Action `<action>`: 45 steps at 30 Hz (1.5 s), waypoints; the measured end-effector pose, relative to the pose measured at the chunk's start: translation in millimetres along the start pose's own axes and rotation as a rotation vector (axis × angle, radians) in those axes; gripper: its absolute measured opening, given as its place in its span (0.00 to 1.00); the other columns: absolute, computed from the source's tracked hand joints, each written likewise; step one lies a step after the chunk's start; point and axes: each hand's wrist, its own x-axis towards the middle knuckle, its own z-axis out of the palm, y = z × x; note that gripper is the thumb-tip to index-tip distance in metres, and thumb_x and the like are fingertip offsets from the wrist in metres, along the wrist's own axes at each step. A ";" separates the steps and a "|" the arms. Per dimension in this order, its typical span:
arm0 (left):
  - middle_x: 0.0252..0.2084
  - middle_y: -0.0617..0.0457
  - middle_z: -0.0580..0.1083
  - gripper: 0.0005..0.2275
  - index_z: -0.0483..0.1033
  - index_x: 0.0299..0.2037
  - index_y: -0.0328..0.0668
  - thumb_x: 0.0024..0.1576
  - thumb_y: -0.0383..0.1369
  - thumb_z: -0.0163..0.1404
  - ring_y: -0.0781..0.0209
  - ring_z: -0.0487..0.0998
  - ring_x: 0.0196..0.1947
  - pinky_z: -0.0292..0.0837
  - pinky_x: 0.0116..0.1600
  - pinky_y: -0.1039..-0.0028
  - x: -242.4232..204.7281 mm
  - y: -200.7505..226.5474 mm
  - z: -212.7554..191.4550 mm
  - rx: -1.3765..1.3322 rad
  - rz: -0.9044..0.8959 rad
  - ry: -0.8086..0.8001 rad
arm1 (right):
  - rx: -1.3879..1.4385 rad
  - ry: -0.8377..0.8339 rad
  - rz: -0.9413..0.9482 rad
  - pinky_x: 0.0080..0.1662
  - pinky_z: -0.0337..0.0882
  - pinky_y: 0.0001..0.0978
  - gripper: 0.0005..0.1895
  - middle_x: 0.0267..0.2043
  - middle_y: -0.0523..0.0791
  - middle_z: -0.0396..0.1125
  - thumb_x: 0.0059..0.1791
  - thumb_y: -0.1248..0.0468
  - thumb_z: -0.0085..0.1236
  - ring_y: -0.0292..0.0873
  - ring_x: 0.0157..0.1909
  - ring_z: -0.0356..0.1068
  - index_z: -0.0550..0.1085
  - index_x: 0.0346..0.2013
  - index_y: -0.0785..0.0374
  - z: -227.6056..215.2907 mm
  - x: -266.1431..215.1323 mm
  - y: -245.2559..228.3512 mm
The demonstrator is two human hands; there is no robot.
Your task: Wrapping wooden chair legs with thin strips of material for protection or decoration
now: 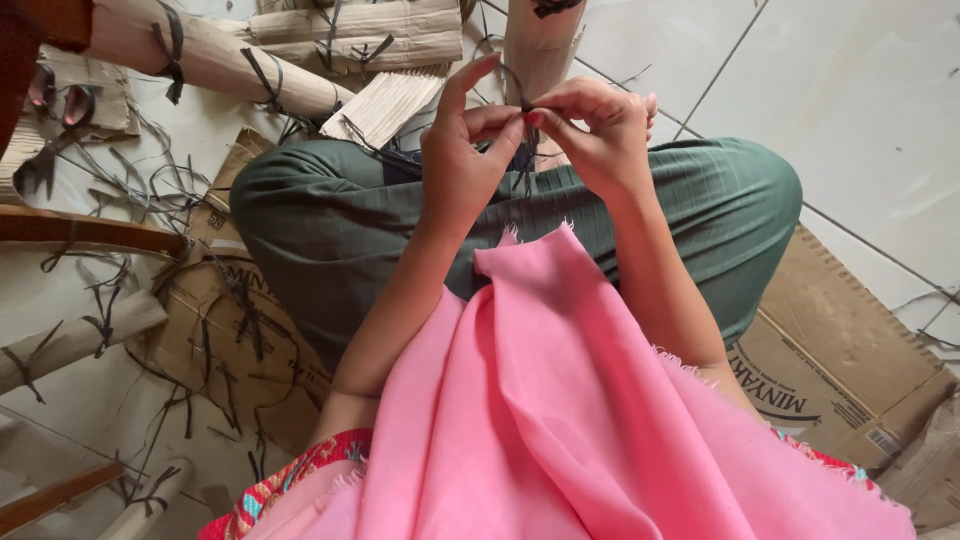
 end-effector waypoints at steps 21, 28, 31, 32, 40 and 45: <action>0.47 0.41 0.78 0.16 0.62 0.48 0.48 0.57 0.28 0.59 0.47 0.82 0.52 0.81 0.54 0.62 20.7 -70.6 -13.6 -1.023 -0.406 0.252 | 1.130 0.098 0.423 0.63 0.76 0.48 0.02 0.26 0.47 0.56 0.54 0.72 0.46 0.49 0.36 0.69 0.65 0.41 0.64 -12.6 5.6 28.6; 0.45 0.47 0.77 0.12 0.69 0.46 0.50 0.61 0.18 0.51 0.61 0.79 0.37 0.81 0.47 0.66 29.9 -93.2 -40.2 -1.358 -0.425 0.361 | 0.929 -0.087 0.319 0.30 0.43 0.26 0.01 0.22 0.35 0.40 0.58 0.65 0.44 0.33 0.22 0.39 0.64 0.42 0.58 -35.4 4.6 32.8; 0.44 0.49 0.71 0.17 0.69 0.45 0.50 0.59 0.11 0.43 0.65 0.72 0.36 0.70 0.40 0.74 28.5 -110.0 -40.4 -1.440 -0.367 0.302 | 1.015 -0.049 0.317 0.33 0.46 0.28 0.03 0.21 0.35 0.36 0.57 0.65 0.42 0.33 0.22 0.34 0.65 0.43 0.58 -47.7 4.6 45.0; 0.42 0.51 0.69 0.20 0.70 0.44 0.49 0.56 0.08 0.38 0.67 0.68 0.33 0.62 0.34 0.78 27.7 -115.8 -39.2 -1.471 -0.348 0.280 | 1.104 -0.024 0.319 0.35 0.51 0.30 0.05 0.21 0.35 0.34 0.57 0.65 0.40 0.34 0.22 0.33 0.66 0.44 0.58 -52.7 3.7 51.6; 0.25 0.61 0.63 0.09 0.72 0.53 0.51 0.65 0.27 0.51 0.72 0.57 0.22 0.56 0.27 0.82 6.5 -35.3 -47.7 -0.185 -0.131 -0.172 | 1.106 -0.029 0.207 0.35 0.42 0.29 0.05 0.21 0.35 0.33 0.57 0.61 0.38 0.34 0.23 0.31 0.63 0.45 0.55 -68.8 2.5 55.1; 0.20 0.59 0.56 0.18 0.70 0.23 0.45 0.62 0.41 0.60 0.70 0.53 0.27 0.54 0.32 0.74 1.8 -48.3 -42.3 0.283 0.007 -0.649 | 1.074 0.000 0.246 0.37 0.50 0.29 0.03 0.21 0.34 0.34 0.59 0.61 0.40 0.33 0.22 0.33 0.63 0.45 0.55 -63.6 3.0 55.2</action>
